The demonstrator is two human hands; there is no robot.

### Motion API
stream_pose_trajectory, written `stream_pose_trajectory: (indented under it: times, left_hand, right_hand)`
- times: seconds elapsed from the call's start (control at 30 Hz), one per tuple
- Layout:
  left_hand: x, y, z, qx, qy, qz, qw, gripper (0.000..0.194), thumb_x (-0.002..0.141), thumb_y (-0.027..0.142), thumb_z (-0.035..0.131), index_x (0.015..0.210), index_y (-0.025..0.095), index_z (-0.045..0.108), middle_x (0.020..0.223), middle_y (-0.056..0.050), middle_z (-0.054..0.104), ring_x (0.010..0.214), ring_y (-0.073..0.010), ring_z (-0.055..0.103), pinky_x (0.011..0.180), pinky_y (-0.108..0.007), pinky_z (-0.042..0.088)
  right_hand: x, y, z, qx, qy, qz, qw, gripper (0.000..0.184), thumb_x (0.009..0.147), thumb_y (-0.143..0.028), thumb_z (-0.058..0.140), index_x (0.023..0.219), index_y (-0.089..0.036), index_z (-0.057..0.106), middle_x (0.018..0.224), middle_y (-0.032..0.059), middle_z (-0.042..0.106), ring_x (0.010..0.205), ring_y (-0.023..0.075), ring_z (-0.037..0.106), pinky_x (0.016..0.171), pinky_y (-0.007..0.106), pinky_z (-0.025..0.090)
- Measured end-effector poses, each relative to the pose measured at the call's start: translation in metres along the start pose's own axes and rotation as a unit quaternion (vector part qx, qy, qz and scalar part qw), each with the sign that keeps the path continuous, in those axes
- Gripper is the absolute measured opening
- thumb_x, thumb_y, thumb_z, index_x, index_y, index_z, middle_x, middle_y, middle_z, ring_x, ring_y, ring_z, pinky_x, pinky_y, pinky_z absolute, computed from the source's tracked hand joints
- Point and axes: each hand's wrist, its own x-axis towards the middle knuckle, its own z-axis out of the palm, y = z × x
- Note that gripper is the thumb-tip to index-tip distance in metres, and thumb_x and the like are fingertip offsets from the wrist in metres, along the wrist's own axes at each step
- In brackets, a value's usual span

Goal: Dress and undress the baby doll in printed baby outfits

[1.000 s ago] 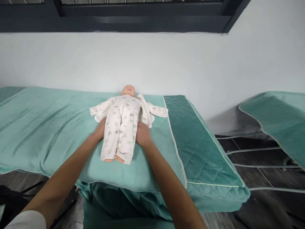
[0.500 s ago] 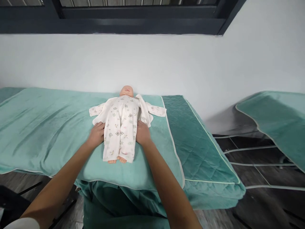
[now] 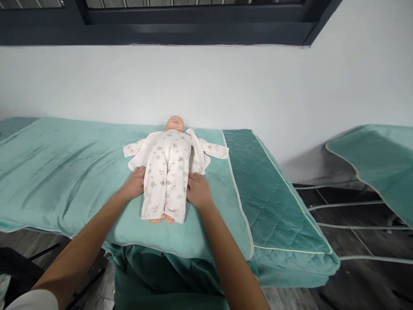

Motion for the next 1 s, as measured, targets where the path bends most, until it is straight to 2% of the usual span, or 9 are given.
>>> stream_pose_trajectory:
  times: [0.17, 0.3, 0.4, 0.53, 0.67, 0.77, 0.87, 0.93, 1.0]
  left_hand:
    - [0.000, 0.000, -0.002, -0.045, 0.054, -0.026, 0.997, 0.025, 0.089, 0.017, 0.052, 0.071, 0.021, 0.068, 0.090, -0.009, 0.061, 0.089, -0.0240, 0.051, 0.079, -0.038, 0.042]
    - [-0.001, -0.001, -0.005, -0.138, 0.112, -0.084, 0.980, 0.028, 0.092, 0.019, 0.044, 0.082, 0.021, 0.070, 0.089, -0.007, 0.063, 0.087, -0.0207, 0.056, 0.080, -0.035, 0.045]
    - [0.000, -0.002, -0.004, -0.170, 0.142, -0.160, 0.962, 0.029, 0.092, 0.021, 0.043, 0.095, 0.021, 0.071, 0.091, -0.005, 0.067, 0.089, -0.0202, 0.061, 0.081, -0.033, 0.047]
    - [0.001, -0.008, 0.002, -0.133, 0.168, -0.228, 0.950, 0.031, 0.089, 0.018, 0.043, 0.101, 0.021, 0.071, 0.095, -0.004, 0.070, 0.095, -0.0214, 0.062, 0.085, -0.034, 0.047]
    - [0.002, -0.016, 0.008, -0.063, 0.196, -0.280, 0.938, 0.031, 0.089, 0.017, 0.044, 0.103, 0.020, 0.072, 0.094, -0.006, 0.069, 0.095, -0.0237, 0.061, 0.086, -0.036, 0.047]
    - [0.003, -0.019, 0.009, -0.008, 0.201, -0.319, 0.926, 0.030, 0.089, 0.019, 0.046, 0.104, 0.018, 0.072, 0.097, -0.009, 0.069, 0.096, -0.0261, 0.059, 0.087, -0.039, 0.046]
    - [0.004, -0.020, 0.008, 0.025, 0.192, -0.364, 0.911, 0.028, 0.089, 0.019, 0.048, 0.104, 0.020, 0.072, 0.101, -0.010, 0.069, 0.100, -0.0283, 0.058, 0.089, -0.041, 0.045]
    - [0.005, -0.018, 0.007, 0.037, 0.191, -0.398, 0.897, 0.027, 0.089, 0.019, 0.050, 0.105, 0.021, 0.071, 0.105, -0.011, 0.068, 0.105, -0.0301, 0.058, 0.089, -0.042, 0.044]
    - [0.006, -0.016, 0.005, 0.046, 0.188, -0.424, 0.885, 0.027, 0.088, 0.020, 0.051, 0.108, 0.021, 0.070, 0.110, -0.011, 0.068, 0.109, -0.0316, 0.057, 0.088, -0.043, 0.044]
  right_hand:
    - [-0.013, -0.006, -0.005, 0.066, 0.027, 0.075, 0.995, 0.025, 0.086, -0.009, 0.043, 0.069, -0.020, 0.057, 0.075, 0.0047, 0.059, 0.075, 0.0188, 0.054, 0.070, 0.030, 0.040]
    - [-0.016, 0.002, -0.005, 0.160, 0.142, 0.175, 0.961, 0.019, 0.083, -0.012, 0.044, 0.083, -0.020, 0.061, 0.087, 0.0045, 0.061, 0.084, 0.0185, 0.057, 0.077, 0.030, 0.046]
    - [-0.008, 0.021, -0.001, 0.172, 0.216, 0.270, 0.923, 0.022, 0.080, -0.017, 0.046, 0.096, -0.018, 0.061, 0.101, 0.0081, 0.060, 0.091, 0.0194, 0.058, 0.079, 0.031, 0.049]
    - [0.018, 0.056, 0.004, 0.092, 0.152, 0.353, 0.919, 0.029, 0.084, -0.022, 0.047, 0.109, -0.015, 0.059, 0.115, 0.0138, 0.060, 0.102, 0.0221, 0.056, 0.090, 0.034, 0.047]
    - [0.047, 0.080, 0.006, 0.056, 0.103, 0.380, 0.918, 0.031, 0.086, -0.033, 0.054, 0.109, -0.015, 0.062, 0.117, 0.0165, 0.062, 0.108, 0.0274, 0.054, 0.098, 0.041, 0.041]
    - [0.057, 0.085, 0.006, 0.059, 0.087, 0.400, 0.911, 0.029, 0.082, -0.042, 0.062, 0.097, -0.017, 0.064, 0.104, 0.0149, 0.064, 0.100, 0.0295, 0.056, 0.091, 0.043, 0.042]
    - [0.055, 0.086, 0.004, 0.086, 0.088, 0.418, 0.900, 0.023, 0.075, -0.040, 0.066, 0.070, -0.019, 0.057, 0.071, 0.0055, 0.057, 0.079, 0.0246, 0.054, 0.079, 0.039, 0.042]
    - [0.048, 0.087, 0.000, 0.116, 0.111, 0.422, 0.892, 0.023, 0.071, -0.036, 0.066, 0.063, -0.021, 0.049, 0.060, -0.0004, 0.047, 0.069, 0.0197, 0.048, 0.072, 0.034, 0.039]
    - [0.040, 0.089, -0.005, 0.159, 0.148, 0.420, 0.881, 0.020, 0.071, -0.035, 0.061, 0.065, -0.021, 0.048, 0.059, -0.0030, 0.043, 0.064, 0.0161, 0.043, 0.065, 0.030, 0.037]
